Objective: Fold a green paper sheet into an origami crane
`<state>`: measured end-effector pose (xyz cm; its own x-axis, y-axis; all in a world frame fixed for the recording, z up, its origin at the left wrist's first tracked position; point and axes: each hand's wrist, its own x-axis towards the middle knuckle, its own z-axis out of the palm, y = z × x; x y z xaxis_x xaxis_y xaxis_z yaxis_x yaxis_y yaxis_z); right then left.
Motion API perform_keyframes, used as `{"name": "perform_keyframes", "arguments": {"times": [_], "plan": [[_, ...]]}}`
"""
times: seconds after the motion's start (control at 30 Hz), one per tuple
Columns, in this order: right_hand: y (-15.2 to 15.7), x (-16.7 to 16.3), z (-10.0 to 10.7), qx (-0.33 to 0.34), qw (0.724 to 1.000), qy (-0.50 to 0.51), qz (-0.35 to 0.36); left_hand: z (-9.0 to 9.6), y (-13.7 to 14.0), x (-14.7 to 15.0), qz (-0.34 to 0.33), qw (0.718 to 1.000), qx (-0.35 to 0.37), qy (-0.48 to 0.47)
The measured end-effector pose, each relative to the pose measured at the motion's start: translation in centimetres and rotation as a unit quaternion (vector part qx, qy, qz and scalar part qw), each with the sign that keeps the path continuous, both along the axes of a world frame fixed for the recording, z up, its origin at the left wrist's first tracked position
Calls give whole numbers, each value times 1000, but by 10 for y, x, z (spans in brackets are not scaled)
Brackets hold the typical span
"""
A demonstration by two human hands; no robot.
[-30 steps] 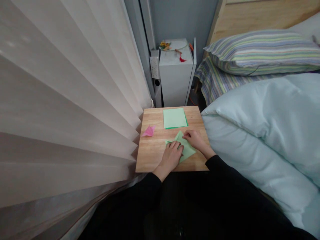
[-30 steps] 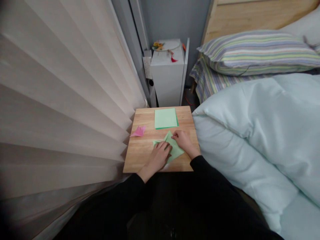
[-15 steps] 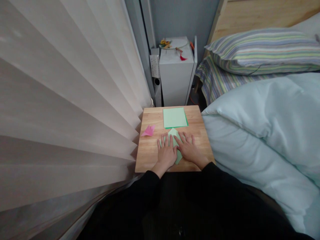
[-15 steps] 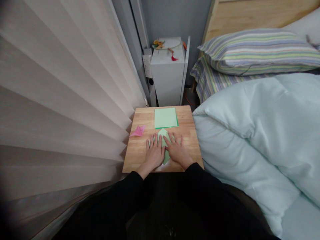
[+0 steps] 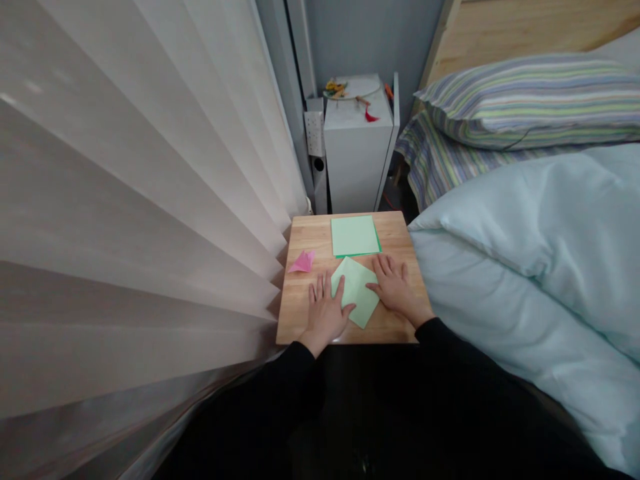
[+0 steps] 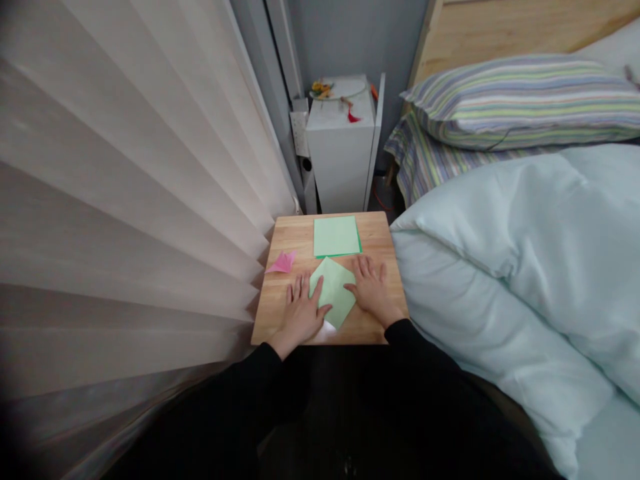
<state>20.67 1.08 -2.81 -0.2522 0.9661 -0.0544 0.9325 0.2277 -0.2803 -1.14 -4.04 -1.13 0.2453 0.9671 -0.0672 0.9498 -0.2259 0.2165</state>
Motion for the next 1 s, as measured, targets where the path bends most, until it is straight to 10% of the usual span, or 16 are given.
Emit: {"name": "perform_keyframes", "arguments": {"times": [0.4,0.8,1.0], "plan": [[10,42,26,-96,980,165,-62,45,31,-14,70,992,11,-103],[3,16,18,-99,971,206,-67,24,32,-6,86,969,-59,-222],[10,27,54,-96,953,283,-48,49,48,-14,84,955,-22,-283]]}}
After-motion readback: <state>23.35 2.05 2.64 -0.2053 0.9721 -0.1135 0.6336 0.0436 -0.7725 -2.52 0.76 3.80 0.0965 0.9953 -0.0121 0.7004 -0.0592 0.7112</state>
